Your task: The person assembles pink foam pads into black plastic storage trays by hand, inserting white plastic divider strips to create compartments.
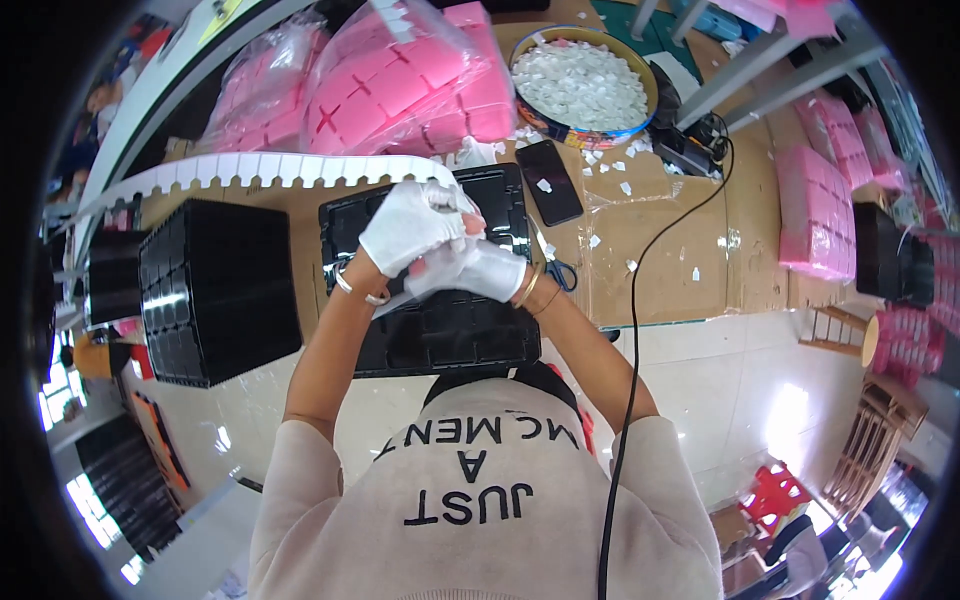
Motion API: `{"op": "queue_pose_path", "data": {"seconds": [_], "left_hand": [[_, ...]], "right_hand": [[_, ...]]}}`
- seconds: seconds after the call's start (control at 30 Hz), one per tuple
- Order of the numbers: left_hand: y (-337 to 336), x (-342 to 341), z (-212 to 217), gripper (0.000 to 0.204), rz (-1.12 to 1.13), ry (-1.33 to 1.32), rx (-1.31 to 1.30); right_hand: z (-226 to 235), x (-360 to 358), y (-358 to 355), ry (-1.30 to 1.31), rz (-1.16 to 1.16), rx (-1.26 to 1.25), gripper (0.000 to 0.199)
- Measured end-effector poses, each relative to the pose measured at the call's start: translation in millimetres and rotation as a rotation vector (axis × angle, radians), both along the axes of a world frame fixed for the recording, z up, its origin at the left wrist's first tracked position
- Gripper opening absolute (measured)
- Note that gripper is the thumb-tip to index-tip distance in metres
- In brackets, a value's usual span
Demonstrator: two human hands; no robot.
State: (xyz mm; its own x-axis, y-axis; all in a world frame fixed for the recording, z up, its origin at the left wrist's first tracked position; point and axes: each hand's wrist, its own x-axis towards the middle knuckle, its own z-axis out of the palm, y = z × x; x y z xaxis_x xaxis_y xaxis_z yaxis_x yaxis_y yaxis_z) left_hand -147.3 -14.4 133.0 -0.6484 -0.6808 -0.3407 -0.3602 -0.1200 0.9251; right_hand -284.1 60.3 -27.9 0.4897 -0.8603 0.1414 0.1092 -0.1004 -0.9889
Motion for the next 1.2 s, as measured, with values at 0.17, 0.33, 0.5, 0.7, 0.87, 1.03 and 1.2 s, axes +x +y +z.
{"op": "queue_pose_path", "data": {"seconds": [0.17,0.33,0.5,0.7,0.87,1.03,1.2], "left_hand": [[-40.0,4.4,-23.0,0.013,-0.259,0.267,-0.012],[-69.6,-1.1,-58.9,0.015,-0.482,0.129,-0.29],[-86.3,-13.6,-93.8,0.013,-0.43,0.138,-0.455],[-107.7,-8.0,-150.5,0.015,-0.337,0.152,-0.42],[-119.9,-7.2,-177.6,0.024,-0.36,0.074,-0.553],[-112.5,-19.1,-149.6,0.03,-0.327,0.071,-0.75],[-112.0,-16.8,-154.0,0.034,-0.372,-0.075,-0.583]], "right_hand": [[33.8,-40.3,21.8,-0.47,-0.042,0.686,0.025],[71.4,-84.2,-3.2,0.489,-0.614,0.374,0.026],[61.6,-69.3,-39.2,0.873,-0.834,0.207,0.033],[38.2,-50.7,-64.1,1.041,-0.85,0.215,0.035],[29.8,-35.5,-77.0,1.219,-0.893,0.104,0.029],[27.0,-42.5,-76.2,1.237,-0.891,0.126,0.028],[24.3,-39.9,-68.2,0.944,-1.006,0.255,0.02]]}}
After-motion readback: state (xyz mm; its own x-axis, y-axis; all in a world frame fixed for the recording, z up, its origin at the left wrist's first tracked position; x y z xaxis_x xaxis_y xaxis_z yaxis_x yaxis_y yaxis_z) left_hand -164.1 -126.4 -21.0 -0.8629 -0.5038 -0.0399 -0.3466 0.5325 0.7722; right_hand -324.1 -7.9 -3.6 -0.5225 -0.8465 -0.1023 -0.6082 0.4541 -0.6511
